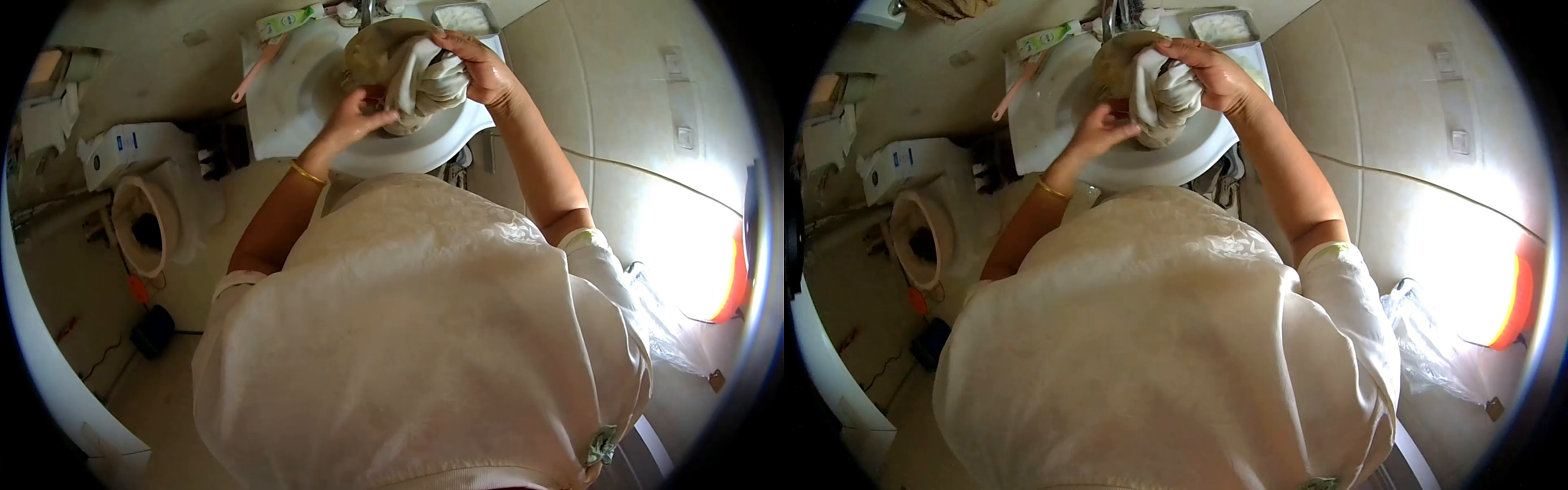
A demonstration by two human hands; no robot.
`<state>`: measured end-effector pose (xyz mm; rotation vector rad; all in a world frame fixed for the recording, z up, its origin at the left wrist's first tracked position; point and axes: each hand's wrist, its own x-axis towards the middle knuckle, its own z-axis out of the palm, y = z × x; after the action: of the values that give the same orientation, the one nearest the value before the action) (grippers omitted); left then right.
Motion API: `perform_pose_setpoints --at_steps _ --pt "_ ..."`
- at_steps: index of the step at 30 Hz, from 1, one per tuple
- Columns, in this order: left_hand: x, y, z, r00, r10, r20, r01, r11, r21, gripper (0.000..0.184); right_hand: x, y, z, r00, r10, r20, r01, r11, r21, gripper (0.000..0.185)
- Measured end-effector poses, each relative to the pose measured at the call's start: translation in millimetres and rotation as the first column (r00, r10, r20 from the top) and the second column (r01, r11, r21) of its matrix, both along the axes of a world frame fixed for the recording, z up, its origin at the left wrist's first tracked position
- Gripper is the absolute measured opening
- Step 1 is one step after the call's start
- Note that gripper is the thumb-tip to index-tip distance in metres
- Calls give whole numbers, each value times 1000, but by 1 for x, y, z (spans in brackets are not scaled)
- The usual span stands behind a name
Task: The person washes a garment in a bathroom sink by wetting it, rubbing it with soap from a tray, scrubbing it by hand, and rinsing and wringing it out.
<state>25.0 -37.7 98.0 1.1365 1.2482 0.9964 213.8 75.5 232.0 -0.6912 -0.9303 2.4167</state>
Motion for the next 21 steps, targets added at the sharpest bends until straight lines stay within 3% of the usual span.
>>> perform_pose_setpoints --at_steps 3,4,7,9,11,13,14,17,18,19,20,21 --pt "6 -2 8 967 -121 -225 55 959 -278 40 -5 -3 0 999 24 24 -25 999 32 28" --pt "0 -2 -35 998 -26 -50 14 974 -225 39 -5 -3 -1 998 12 56 -15 998 57 28" --pt "-22 -11 -19 938 227 260 -143 942 -304 36 1 5 -6 992 -13 124 8 999 41 28" --pt "-32 -15 -4 834 294 467 -157 938 -310 37 1 9 -2 984 -73 160 69 997 27 29" --pt "-41 -16 19 654 304 692 -119 946 -303 39 1 10 -14 951 -141 276 107 985 135 35" --pt "-47 -16 17 576 381 723 -166 921 -353 40 0 10 -22 928 -137 346 61 973 223 38" --pt "-48 -15 17 537 401 742 -168 913 -372 40 2 14 -35 916 -114 384 -62 907 417 37" --pt "-52 -15 18 449 428 784 -142 901 -410 39 -2 0 -40 768 -98 633 -348 765 541 34" --pt "-54 -16 17 427 416 803 -109 905 -411 39 -1 -6 -52 768 -125 629 -429 629 648 30" --pt "-55 -16 17 405 402 821 -76 910 -408 39 4 5 -100 939 -125 320 -342 -238 909 31" --pt "-52 -17 27 411 390 824 -82 916 -392 38 -4 -12 -85 804 -126 581 -539 258 802 36" --pt "-48 -19 39 416 377 827 -86 922 -377 37 -14 -35 -69 632 17 775 -576 679 455 41"
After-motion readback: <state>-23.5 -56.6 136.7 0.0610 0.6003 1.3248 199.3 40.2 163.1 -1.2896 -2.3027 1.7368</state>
